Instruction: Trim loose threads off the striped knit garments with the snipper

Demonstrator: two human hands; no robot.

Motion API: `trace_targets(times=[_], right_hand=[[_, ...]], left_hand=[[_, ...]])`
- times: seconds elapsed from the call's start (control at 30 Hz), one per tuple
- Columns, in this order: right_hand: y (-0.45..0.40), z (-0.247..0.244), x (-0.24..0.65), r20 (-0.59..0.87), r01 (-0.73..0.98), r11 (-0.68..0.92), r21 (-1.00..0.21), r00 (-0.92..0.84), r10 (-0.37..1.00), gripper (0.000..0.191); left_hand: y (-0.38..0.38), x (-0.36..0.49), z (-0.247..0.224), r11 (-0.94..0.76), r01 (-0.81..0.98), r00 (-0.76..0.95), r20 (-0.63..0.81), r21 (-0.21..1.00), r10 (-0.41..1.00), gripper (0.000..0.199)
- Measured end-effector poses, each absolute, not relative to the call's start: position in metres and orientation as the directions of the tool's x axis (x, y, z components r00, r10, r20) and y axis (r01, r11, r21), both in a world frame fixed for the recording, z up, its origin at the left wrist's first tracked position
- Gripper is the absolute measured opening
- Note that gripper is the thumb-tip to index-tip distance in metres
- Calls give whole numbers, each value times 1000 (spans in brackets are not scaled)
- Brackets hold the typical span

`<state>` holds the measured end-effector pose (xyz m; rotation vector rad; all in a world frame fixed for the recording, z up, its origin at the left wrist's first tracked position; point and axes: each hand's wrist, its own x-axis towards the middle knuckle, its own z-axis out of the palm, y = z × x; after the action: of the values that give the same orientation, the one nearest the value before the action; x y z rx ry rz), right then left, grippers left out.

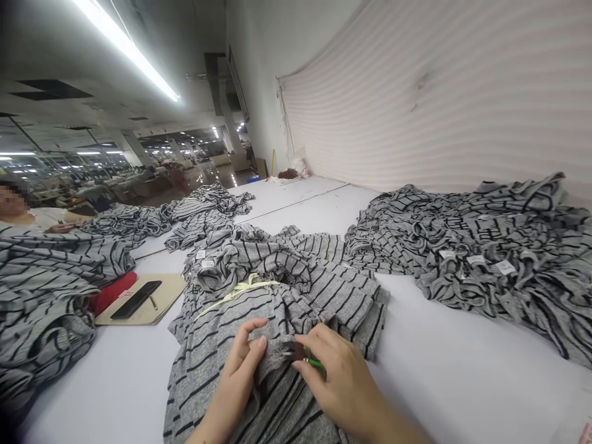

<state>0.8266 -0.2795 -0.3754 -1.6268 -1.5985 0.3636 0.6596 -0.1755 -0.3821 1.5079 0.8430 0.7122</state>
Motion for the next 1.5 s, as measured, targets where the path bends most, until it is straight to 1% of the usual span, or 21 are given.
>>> trace_targets(times=[0.07, 0.13, 0.27, 0.4, 0.6, 0.67, 0.77, 0.83, 0.87, 0.93, 0.97, 1.0, 1.03, 1.1, 1.17, 1.2, 1.27, 1.33, 1.37, 1.43, 1.5], right_hand=[[-281, -374, 825, 321, 750, 118, -651, 131, 938, 20], [-279, -372, 823, 317, 785, 104, -611, 122, 941, 18], [-273, -367, 823, 319, 816, 106, -569, 100, 942, 16], [-271, -364, 826, 317, 810, 113, -575, 94, 944, 16], [-271, -366, 828, 319, 772, 113, -626, 122, 940, 15], [-271, -368, 828, 320, 759, 97, -643, 153, 935, 19], [-271, -373, 830, 271, 698, 45, -715, 218, 937, 21], [-269, -376, 830, 235, 639, 6, -769, 274, 933, 30], [-267, -378, 831, 223, 614, -4, -789, 293, 930, 33], [-262, -383, 831, 216, 582, 7, -813, 290, 932, 22], [-261, -385, 831, 224, 574, 28, -819, 275, 935, 12], [-260, -387, 831, 235, 569, 49, -821, 259, 937, 11], [-260, -388, 830, 245, 566, 60, -822, 257, 935, 14], [-264, -388, 830, 258, 573, 52, -818, 284, 923, 19], [-272, -384, 829, 240, 575, 35, -817, 284, 928, 16], [-277, -381, 828, 225, 565, 37, -824, 267, 937, 13], [-284, -375, 826, 212, 547, 62, -835, 216, 953, 13], [-288, -371, 824, 221, 552, 89, -829, 177, 959, 18], [-287, -372, 823, 229, 560, 95, -823, 174, 958, 17], [-285, -378, 826, 235, 550, 79, -832, 220, 947, 16], [-280, -389, 831, 215, 468, 36, -883, 334, 917, 18]], left_hand=[[-175, 660, -380, 45, 69, 565, -76, 997, 822, 45], [-175, 660, -379, 69, 72, 569, -98, 995, 816, 45], [-175, 660, -377, 40, 118, 566, -101, 992, 818, 45], [-175, 660, -375, 6, 145, 576, -89, 989, 813, 47], [-172, 662, -376, 23, 141, 602, -105, 990, 792, 47], [-170, 664, -376, 26, 147, 600, -110, 989, 792, 47], [-168, 667, -377, 34, 128, 604, -105, 991, 790, 48], [-168, 669, -377, 43, 107, 615, -101, 993, 782, 45], [-168, 670, -378, 32, 106, 628, -92, 994, 773, 42], [-170, 669, -380, -106, 141, 654, -12, 984, 757, 30], [-172, 668, -381, -248, 160, 656, 85, 955, 750, 20], [-173, 666, -383, -428, 169, 649, 226, 888, 726, 10], [-174, 663, -384, -611, 167, 631, 393, 773, 669, 4], [-176, 658, -387, -864, 148, 578, 667, 481, 470, 17], [-177, 655, -389, -954, 125, 558, 776, 273, 295, 23], [-177, 654, -390, -967, 122, 561, 788, 222, 252, 25], [-178, 654, -392, -974, 121, 572, 789, 189, 224, 25], [-177, 654, -392, -969, 112, 570, 785, 221, 245, 24], [-176, 654, -390, -958, 102, 568, 775, 267, 276, 23], [-170, 653, -384, -885, 66, 547, 725, 462, 419, 20], [-159, 653, -373, -693, -19, 466, 620, 721, 631, 16]])
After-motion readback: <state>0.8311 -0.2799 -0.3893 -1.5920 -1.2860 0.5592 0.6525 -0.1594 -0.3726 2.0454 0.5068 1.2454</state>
